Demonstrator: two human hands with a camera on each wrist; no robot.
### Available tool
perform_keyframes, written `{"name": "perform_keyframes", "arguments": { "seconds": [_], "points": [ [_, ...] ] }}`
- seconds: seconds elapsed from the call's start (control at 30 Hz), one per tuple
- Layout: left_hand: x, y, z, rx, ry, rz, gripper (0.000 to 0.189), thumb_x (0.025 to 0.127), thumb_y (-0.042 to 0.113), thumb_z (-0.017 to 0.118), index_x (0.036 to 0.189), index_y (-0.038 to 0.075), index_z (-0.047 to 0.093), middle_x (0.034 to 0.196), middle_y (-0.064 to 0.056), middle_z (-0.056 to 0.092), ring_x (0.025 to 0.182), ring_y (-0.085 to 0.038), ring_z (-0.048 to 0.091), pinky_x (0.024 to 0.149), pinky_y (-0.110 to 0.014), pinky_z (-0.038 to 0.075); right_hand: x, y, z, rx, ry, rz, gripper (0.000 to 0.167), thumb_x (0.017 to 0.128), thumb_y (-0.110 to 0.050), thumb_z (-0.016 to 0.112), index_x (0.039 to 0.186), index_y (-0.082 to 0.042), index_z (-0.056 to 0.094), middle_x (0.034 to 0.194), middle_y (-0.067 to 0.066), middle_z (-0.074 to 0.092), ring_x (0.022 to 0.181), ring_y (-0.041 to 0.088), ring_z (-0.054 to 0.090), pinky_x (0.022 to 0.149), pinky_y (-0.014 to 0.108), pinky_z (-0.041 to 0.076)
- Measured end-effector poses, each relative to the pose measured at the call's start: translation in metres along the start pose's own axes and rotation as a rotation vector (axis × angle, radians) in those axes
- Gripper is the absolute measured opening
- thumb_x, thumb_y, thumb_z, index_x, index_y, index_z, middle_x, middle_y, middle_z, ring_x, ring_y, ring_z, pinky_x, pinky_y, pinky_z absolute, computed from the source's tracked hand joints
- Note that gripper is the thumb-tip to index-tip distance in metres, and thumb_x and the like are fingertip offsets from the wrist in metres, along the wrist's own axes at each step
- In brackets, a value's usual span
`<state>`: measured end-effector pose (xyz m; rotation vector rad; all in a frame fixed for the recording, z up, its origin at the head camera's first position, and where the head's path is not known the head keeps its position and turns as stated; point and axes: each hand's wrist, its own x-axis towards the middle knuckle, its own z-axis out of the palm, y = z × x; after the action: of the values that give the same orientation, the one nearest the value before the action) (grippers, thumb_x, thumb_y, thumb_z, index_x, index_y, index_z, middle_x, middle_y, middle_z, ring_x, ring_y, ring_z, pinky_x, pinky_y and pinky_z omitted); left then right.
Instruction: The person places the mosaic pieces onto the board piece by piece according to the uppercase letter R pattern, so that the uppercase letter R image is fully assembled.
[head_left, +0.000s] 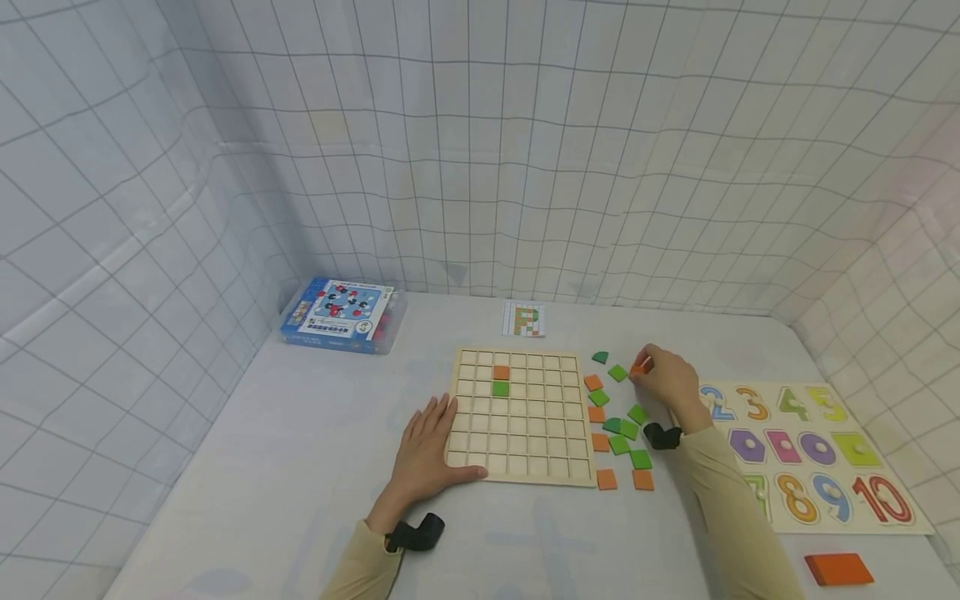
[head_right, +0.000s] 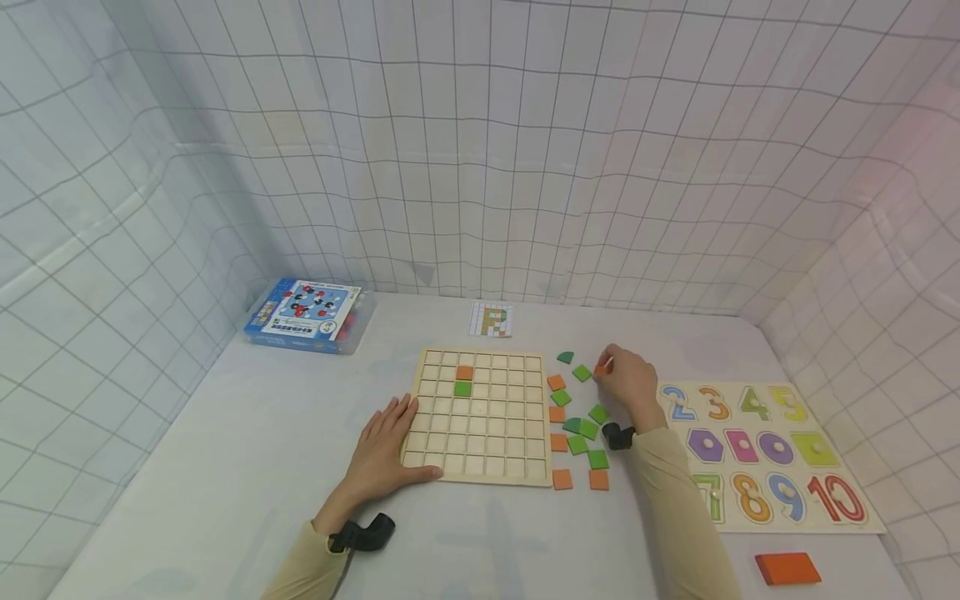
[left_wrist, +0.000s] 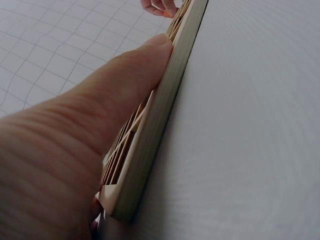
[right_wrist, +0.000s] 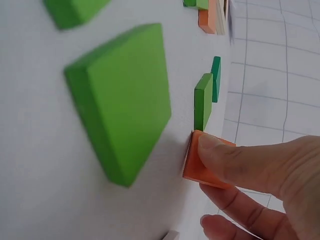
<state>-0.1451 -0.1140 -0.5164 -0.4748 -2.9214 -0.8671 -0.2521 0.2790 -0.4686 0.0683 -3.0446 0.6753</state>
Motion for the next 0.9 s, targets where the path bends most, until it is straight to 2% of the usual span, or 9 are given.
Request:
{"name": "perform_keyframes", "arguments": {
  "seconds": [0.3, 0.43, 0.6, 0.9],
  "points": [
    [0.0, -0.001, 0.0, 0.002, 0.001, 0.0, 0.111, 0.067, 0.061, 0.075, 0.147, 0.0, 0.029, 0.153, -0.016, 0.024, 0.141, -0.032, 0.013, 0.112, -0.049, 0.009, -0.006, -0.002, 0.002, 0.002, 0.035, 0.016, 0.017, 0.086, -0.019, 0.069, 0.088, -0.006, 0.058, 0.081, 0.01, 0.061, 0.067, 0.025, 0.051, 0.059, 0.036, 0.039],
    [0.0, 0.0, 0.0, 0.002, 0.001, -0.001, 0.111, 0.066, 0.061, 0.075, 0.148, 0.0, 0.029, 0.153, -0.016, 0.024, 0.141, -0.032, 0.013, 0.112, -0.049, 0.008, -0.01, -0.008, 0.002, 0.01, 0.079, -0.006, 0.02, 0.088, -0.021, 0.069, 0.086, -0.005, 0.056, 0.079, 0.009, 0.061, 0.063, 0.023, 0.048, 0.055, 0.034, 0.037],
    [0.0, -0.001, 0.0, 0.005, 0.001, -0.001, 0.111, 0.066, 0.061, 0.075, 0.148, 0.001, 0.029, 0.153, -0.016, 0.024, 0.142, -0.032, 0.012, 0.112, -0.048, 0.008, -0.016, -0.022, 0.004, 0.016, 0.147, -0.091, 0.023, 0.089, -0.024, 0.069, 0.087, -0.006, 0.053, 0.078, 0.009, 0.061, 0.055, 0.02, 0.045, 0.048, 0.031, 0.035],
    [0.001, -0.002, 0.002, 0.007, -0.001, -0.004, 0.112, 0.066, 0.062, 0.074, 0.148, 0.001, 0.028, 0.153, -0.015, 0.024, 0.142, -0.031, 0.012, 0.112, -0.048, 0.008, -0.016, -0.051, 0.019, 0.059, 0.207, -0.247, 0.023, 0.089, -0.026, 0.069, 0.09, -0.008, 0.054, 0.072, 0.004, 0.059, 0.047, 0.014, 0.038, 0.042, 0.029, 0.031]
  ]
}}
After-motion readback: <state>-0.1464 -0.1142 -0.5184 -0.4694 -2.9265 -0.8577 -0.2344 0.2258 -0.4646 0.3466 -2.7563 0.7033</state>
